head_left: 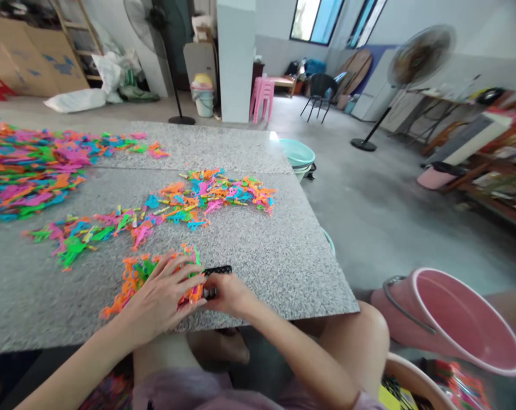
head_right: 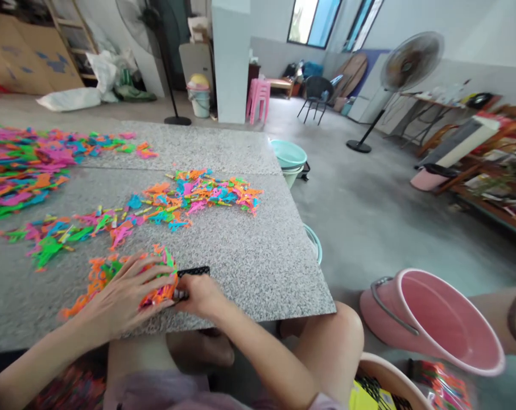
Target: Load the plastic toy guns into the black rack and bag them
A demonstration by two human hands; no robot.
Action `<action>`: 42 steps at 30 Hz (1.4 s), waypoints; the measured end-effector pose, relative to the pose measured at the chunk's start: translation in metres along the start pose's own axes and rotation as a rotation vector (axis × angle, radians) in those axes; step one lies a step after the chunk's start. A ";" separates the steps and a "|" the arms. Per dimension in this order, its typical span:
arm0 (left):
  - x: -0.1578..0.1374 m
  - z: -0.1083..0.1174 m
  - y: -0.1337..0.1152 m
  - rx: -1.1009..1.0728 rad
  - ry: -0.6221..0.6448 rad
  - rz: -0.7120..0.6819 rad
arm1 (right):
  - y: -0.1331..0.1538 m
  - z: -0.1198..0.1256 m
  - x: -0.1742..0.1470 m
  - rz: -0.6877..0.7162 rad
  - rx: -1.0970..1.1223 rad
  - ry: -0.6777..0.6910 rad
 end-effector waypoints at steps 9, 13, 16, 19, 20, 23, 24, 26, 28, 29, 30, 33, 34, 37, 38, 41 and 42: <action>-0.004 0.002 -0.001 0.123 -0.088 -0.097 | -0.153 0.150 0.041 -0.366 -0.187 -0.372; -0.001 0.007 -0.005 0.129 -0.091 -0.107 | -0.141 0.103 0.009 -0.295 -0.229 -0.312; 0.000 0.007 -0.006 0.118 -0.084 -0.112 | -0.131 0.096 -0.010 -0.235 -0.242 -0.250; -0.004 0.002 -0.002 0.088 -0.076 -0.093 | -0.128 0.125 0.000 -0.219 -0.358 -0.259; -0.005 0.000 0.000 0.078 -0.063 -0.082 | -0.121 0.133 0.012 -0.150 -0.432 -0.247; -0.008 -0.004 0.002 0.070 -0.031 -0.059 | -0.086 0.123 0.056 0.228 -0.684 -0.073; -0.008 -0.002 0.001 0.074 -0.027 -0.059 | -0.076 0.113 0.068 0.335 -0.750 0.004; -0.006 0.002 -0.001 0.080 -0.024 -0.064 | -0.066 0.097 0.082 0.455 -0.824 0.117; -0.003 0.005 -0.004 0.066 -0.009 -0.061 | -0.065 0.091 0.084 0.495 -0.829 0.173; -0.001 0.006 -0.005 0.049 0.001 -0.051 | -0.068 0.090 0.079 0.506 -0.821 0.191; 0.000 0.007 -0.005 0.026 0.006 -0.041 | -0.072 0.092 0.072 0.516 -0.814 0.203; 0.002 0.009 -0.004 -0.036 0.006 -0.006 | -0.087 0.104 0.040 0.475 -0.732 0.137; 0.002 0.009 -0.004 -0.047 0.005 0.000 | -0.093 0.109 0.029 0.424 -0.670 0.085; 0.003 0.009 -0.005 -0.059 0.005 0.001 | -0.114 0.110 -0.005 0.213 -0.386 -0.036; 0.003 0.009 -0.005 -0.060 0.003 0.001 | -0.120 0.105 -0.015 0.141 -0.259 -0.057; 0.002 0.008 -0.004 -0.059 0.006 0.010 | -0.132 0.079 -0.036 -0.013 0.234 -0.082; 0.002 0.008 -0.003 -0.059 0.009 0.015 | -0.133 0.069 -0.040 -0.037 0.402 -0.085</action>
Point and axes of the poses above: each hand's wrist, its own x-axis towards the middle knuckle, its own z-axis out of the back of the hand, y = z × x, the point moved 8 cm from there along x, towards the middle knuckle, and after that the axes turned 6 degrees about y, right-handed, at the moved point
